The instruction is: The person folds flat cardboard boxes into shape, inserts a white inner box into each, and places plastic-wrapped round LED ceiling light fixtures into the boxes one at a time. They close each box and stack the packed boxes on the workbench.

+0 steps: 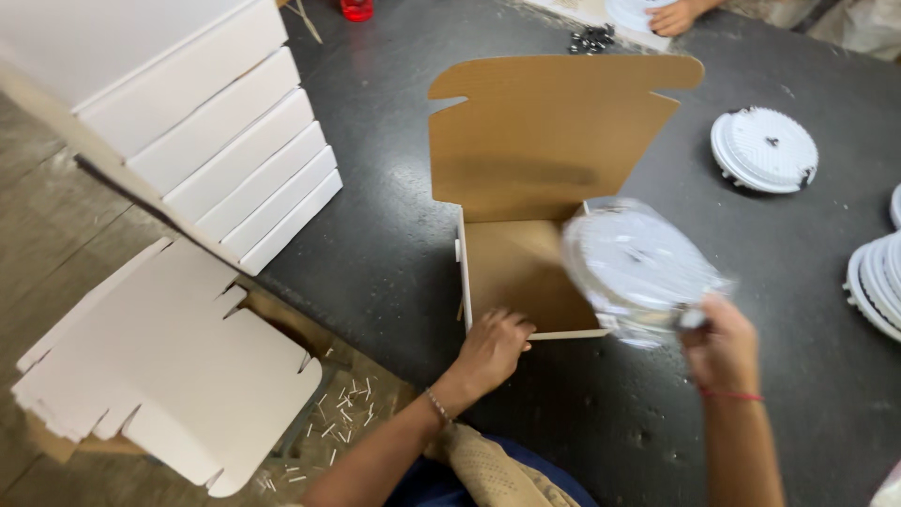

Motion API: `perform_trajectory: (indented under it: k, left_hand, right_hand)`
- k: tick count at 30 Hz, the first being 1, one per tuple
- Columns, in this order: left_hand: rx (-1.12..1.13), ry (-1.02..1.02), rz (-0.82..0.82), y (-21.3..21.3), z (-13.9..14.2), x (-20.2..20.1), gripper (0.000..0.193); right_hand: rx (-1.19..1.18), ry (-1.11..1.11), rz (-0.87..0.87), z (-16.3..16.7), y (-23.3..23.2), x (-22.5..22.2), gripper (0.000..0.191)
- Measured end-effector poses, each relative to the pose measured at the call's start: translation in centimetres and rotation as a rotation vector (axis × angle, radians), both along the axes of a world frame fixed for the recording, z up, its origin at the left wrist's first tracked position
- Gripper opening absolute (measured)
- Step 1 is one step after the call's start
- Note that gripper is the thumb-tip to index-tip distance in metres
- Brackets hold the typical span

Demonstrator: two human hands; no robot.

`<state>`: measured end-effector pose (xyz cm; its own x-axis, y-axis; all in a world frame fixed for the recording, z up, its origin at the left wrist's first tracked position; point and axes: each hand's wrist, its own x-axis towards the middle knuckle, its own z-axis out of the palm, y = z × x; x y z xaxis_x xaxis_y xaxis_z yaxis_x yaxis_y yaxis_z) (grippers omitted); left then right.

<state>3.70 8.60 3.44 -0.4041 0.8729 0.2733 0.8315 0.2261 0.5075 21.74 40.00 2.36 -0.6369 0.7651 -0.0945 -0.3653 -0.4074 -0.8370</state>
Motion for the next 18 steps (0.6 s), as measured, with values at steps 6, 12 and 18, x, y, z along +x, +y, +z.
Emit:
perform_trajectory:
  k: [6, 12, 18]
  left_hand:
    - [0.223, -0.037, 0.221, -4.2, 2.5, 0.1, 0.024]
    - [0.265, -0.168, 0.41, -8.8, 2.6, -2.5, 0.018]
    - [0.26, -0.259, 0.519, -10.5, 1.7, -4.2, 0.018]
  right_hand:
    - [0.11, -0.204, 0.13, 0.6, -9.2, -6.6, 0.021]
    - [0.225, -0.352, 0.192, 1.6, -11.1, -9.5, 0.02]
    - [1.062, -1.1, -0.114, 3.9, -9.9, -9.3, 0.028]
